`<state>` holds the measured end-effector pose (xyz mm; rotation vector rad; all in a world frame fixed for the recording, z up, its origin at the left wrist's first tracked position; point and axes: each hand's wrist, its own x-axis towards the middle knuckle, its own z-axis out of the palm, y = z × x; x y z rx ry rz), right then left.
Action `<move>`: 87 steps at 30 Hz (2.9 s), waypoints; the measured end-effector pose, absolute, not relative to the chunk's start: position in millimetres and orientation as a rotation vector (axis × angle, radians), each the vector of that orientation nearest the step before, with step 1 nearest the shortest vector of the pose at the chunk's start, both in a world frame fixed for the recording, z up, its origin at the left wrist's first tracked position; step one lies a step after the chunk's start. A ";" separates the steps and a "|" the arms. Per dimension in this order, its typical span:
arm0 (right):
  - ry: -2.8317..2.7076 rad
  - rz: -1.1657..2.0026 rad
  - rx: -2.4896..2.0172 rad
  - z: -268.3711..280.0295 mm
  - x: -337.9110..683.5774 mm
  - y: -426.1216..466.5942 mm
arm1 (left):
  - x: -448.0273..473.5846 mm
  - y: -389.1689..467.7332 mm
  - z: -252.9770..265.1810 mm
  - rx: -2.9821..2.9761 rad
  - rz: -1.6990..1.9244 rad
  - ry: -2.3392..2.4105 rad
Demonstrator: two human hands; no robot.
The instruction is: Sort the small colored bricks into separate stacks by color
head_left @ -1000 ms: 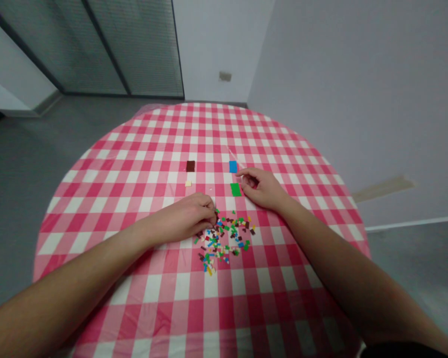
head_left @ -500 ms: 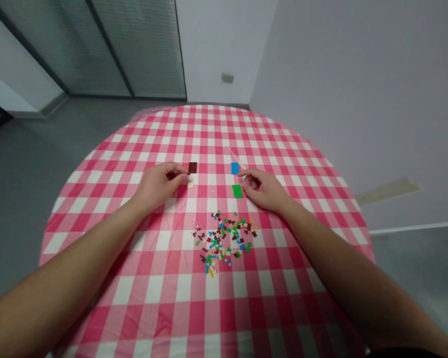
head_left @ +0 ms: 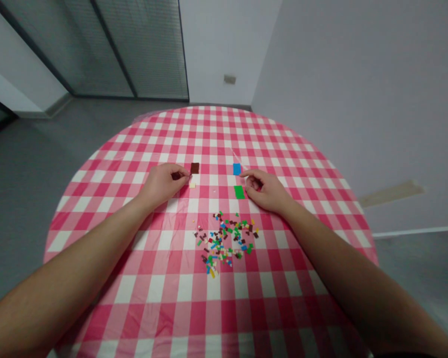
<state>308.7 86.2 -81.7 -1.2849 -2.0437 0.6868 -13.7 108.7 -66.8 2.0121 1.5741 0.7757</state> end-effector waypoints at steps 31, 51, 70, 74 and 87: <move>-2.049 0.676 -1.300 -81.1 306.8 85.9 | -6.8 109.9 -64.5 2.071 0.795 1.611; -2.058 0.686 -1.296 -82.1 307.5 86.2 | -7.7 115.9 -68.2 2.167 0.741 1.684; -2.057 0.664 -1.292 -83.6 306.7 87.0 | -4.5 113.7 -69.0 2.274 0.775 1.629; -2.059 0.666 -1.300 -82.1 306.1 86.3 | -3.4 113.0 -69.3 2.268 0.775 1.667; -2.056 0.687 -1.309 -81.4 306.1 86.4 | -3.7 113.3 -69.1 2.297 0.772 1.641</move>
